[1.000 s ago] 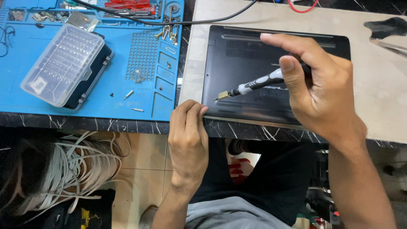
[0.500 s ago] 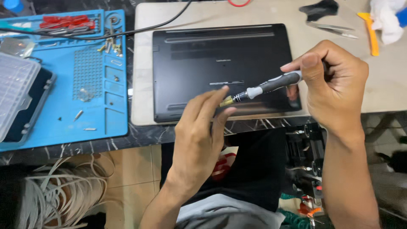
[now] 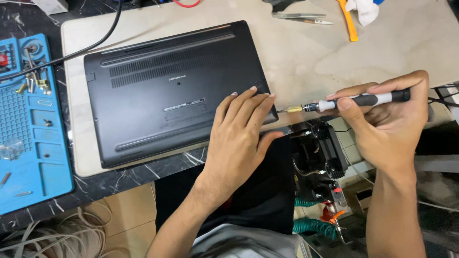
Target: The person uses a screwdriver to remove screws from the back of a laptop. They then use a yellow plastic pry tool to separate the laptop casing along the edges.
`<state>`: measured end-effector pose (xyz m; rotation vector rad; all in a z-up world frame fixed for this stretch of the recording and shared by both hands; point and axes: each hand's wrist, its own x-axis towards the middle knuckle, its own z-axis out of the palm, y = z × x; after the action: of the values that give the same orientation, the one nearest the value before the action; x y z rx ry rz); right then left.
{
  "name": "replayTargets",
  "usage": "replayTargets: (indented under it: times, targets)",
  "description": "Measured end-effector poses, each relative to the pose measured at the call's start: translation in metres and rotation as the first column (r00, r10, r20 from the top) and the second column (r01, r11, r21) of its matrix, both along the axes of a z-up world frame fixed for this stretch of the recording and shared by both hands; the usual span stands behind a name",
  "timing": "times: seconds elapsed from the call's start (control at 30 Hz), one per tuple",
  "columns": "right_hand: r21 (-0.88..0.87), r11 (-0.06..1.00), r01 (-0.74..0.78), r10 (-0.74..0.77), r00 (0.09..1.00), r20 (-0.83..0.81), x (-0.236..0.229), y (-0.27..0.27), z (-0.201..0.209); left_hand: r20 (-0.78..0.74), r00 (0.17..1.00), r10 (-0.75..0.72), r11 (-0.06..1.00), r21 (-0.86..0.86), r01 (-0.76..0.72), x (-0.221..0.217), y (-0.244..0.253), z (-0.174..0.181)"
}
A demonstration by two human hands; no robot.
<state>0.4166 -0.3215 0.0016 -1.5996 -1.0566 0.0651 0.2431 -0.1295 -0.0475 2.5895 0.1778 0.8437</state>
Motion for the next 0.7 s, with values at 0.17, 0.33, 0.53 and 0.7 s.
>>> replayTargets:
  times: [0.17,0.33,0.53,0.7]
  targets:
    - [0.008,1.0,0.01,-0.01,0.999,-0.032,0.005,-0.003,-0.007,0.009,0.999,0.033,0.999,0.005,-0.033,0.005,0.004,0.0]
    - [-0.005,1.0,-0.003,0.003,0.999,-0.049,0.003,0.0,-0.005,0.052,0.997,0.054,0.998,0.025,-0.055,0.006,0.003,-0.004]
    - [-0.061,0.998,0.004,-0.005,1.0,-0.018,-0.004,0.005,0.015,0.069,0.996,0.057,0.998,0.025,-0.059,0.006,0.003,-0.002]
    - [-0.316,0.947,-0.05,0.177,0.905,0.387,0.009,0.02,0.064,0.08,0.995,0.064,0.997,0.028,-0.066,0.006,0.002,-0.002]
